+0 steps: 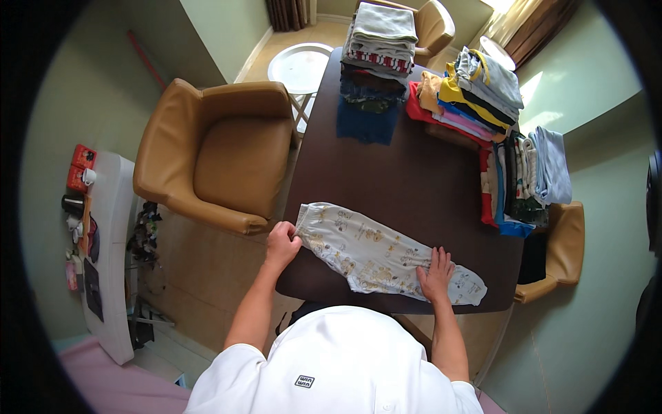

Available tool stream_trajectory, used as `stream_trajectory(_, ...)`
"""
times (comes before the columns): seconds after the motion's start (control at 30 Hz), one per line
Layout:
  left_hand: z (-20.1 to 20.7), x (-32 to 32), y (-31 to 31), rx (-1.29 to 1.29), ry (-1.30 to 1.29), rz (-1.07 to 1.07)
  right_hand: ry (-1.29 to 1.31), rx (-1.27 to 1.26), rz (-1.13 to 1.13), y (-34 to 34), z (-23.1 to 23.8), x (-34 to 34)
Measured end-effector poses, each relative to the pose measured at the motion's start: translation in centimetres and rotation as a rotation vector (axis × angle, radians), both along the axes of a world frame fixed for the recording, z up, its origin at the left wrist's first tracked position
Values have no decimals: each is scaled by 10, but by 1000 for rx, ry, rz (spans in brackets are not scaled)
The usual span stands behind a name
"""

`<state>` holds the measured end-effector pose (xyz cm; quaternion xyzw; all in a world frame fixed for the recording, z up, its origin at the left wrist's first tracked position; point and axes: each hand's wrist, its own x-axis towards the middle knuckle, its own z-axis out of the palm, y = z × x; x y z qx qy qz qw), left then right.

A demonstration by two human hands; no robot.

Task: The person folds two pieces of clothing on a table. First, they fold a pair of gray sweatpants with yellow stripes, then a patterned white garment. Each item is smoothed, folded into a compact rectangle, and placed on a growing stack of folded clothes.

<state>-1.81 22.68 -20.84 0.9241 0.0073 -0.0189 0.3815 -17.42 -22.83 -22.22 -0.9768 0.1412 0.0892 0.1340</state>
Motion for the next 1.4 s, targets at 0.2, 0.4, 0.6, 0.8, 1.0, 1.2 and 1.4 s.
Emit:
stream_trajectory(0.2, 25, 13, 8, 22, 202, -79, 3, -23, -26, 3, -5, 1)
stream_trajectory(0.4, 30, 45, -18, -17, -17, -162, 27, -21, -57, 5, -5, 5)
stream_trajectory(0.6, 7, 58, -22, 192, -115, -323, 4, -7, -66, 4, -8, 4)
stream_trajectory(0.8, 8, 51, -15, 102, -239, -249, -13, -12, -68, 6, -9, 3)
stream_trajectory(1.0, 2, 53, -13, -104, -131, -129, -8, -6, -71, 7, -3, 6)
stream_trajectory(1.2, -10, 63, -7, -178, -4, -21, -91, -45, -67, 16, 15, 11)
stream_trajectory(1.4, -19, 70, 2, -233, 145, 17, -327, -102, -62, 33, 17, 4)
